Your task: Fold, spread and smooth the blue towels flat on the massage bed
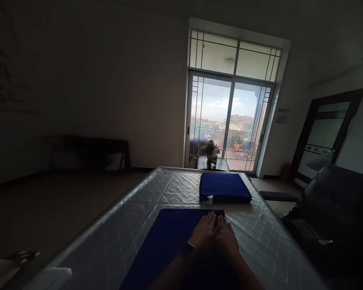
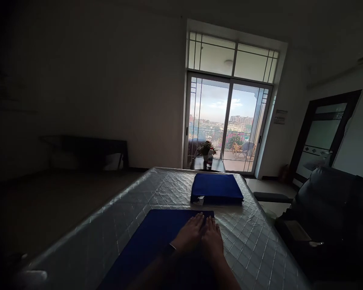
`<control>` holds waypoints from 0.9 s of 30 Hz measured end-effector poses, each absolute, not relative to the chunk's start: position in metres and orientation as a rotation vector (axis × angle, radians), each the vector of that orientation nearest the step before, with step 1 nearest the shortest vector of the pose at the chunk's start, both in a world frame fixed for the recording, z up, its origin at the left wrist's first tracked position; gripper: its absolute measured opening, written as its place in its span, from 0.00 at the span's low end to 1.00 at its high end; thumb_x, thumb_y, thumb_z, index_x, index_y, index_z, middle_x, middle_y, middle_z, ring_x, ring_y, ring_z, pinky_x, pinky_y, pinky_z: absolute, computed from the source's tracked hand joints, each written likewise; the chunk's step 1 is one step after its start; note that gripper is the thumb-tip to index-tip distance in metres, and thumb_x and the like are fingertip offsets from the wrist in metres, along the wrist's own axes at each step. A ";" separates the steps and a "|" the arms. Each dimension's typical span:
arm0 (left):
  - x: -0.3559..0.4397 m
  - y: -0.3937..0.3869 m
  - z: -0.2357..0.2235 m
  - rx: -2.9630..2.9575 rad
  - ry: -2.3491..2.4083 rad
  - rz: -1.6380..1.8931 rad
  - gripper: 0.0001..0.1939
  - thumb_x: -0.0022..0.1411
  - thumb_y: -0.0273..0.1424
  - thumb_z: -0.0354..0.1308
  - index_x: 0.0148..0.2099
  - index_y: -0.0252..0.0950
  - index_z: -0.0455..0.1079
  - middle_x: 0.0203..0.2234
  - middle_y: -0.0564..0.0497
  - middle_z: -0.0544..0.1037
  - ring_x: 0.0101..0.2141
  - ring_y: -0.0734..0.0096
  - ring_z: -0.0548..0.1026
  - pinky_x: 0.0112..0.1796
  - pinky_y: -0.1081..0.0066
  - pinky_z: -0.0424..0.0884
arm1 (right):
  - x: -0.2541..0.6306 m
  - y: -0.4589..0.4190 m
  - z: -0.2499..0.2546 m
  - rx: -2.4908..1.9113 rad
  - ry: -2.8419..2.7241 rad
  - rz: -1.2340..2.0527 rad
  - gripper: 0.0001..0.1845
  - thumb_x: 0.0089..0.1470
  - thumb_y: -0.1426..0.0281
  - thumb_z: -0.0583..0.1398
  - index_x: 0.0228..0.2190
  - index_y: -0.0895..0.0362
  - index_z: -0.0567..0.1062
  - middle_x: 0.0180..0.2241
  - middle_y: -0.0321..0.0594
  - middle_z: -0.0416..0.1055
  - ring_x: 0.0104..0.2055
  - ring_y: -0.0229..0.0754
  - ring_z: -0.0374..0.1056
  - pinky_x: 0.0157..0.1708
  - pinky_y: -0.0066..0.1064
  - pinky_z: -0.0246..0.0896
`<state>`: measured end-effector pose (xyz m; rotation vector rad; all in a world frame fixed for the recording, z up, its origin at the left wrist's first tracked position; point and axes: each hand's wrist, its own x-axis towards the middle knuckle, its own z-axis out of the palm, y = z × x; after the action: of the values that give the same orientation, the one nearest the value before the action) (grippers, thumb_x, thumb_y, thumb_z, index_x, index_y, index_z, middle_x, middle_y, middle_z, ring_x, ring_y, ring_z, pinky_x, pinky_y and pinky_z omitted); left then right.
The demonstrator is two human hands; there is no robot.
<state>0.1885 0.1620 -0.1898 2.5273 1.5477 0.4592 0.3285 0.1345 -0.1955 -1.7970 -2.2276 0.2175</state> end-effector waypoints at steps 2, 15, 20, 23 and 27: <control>0.201 0.158 -0.197 2.534 1.481 0.499 0.40 0.74 0.52 0.27 0.74 0.31 0.53 0.71 0.38 0.55 0.71 0.57 0.52 0.68 0.52 0.52 | 0.330 0.135 -0.196 -1.769 -2.276 0.185 0.36 0.65 0.64 0.45 0.71 0.62 0.51 0.73 0.44 0.41 0.75 0.48 0.35 0.72 0.44 0.32; -0.003 0.155 -0.221 2.350 2.049 0.376 0.36 0.74 0.45 0.36 0.73 0.26 0.52 0.72 0.37 0.52 0.71 0.53 0.51 0.68 0.52 0.52 | 0.328 0.140 -0.199 -1.843 -2.172 0.227 0.37 0.68 0.60 0.39 0.70 0.67 0.51 0.73 0.45 0.42 0.75 0.45 0.35 0.72 0.42 0.31; -0.030 0.148 -0.229 2.360 2.086 0.500 0.35 0.74 0.46 0.35 0.73 0.30 0.55 0.70 0.40 0.58 0.70 0.55 0.55 0.67 0.53 0.53 | 0.327 0.137 -0.197 -1.859 -2.199 0.199 0.37 0.68 0.60 0.38 0.70 0.68 0.51 0.73 0.46 0.41 0.75 0.44 0.34 0.72 0.40 0.31; -0.025 0.148 -0.227 2.312 2.106 0.515 0.39 0.74 0.49 0.31 0.72 0.24 0.54 0.71 0.35 0.55 0.70 0.53 0.54 0.68 0.53 0.52 | 0.325 0.135 -0.192 -1.867 -2.211 0.133 0.36 0.69 0.61 0.39 0.70 0.67 0.51 0.73 0.46 0.42 0.75 0.45 0.36 0.72 0.41 0.32; -0.023 0.150 -0.228 2.295 2.111 0.520 0.43 0.74 0.51 0.28 0.72 0.20 0.52 0.71 0.32 0.54 0.70 0.53 0.53 0.68 0.54 0.51 | 0.321 0.123 -0.175 -1.865 -2.260 0.007 0.34 0.68 0.65 0.40 0.70 0.67 0.52 0.73 0.48 0.42 0.75 0.46 0.36 0.72 0.43 0.30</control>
<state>-0.0233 0.1495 -0.2281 2.2953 2.1114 0.5203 0.3208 0.1231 -0.1755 -1.8654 -2.2595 0.0070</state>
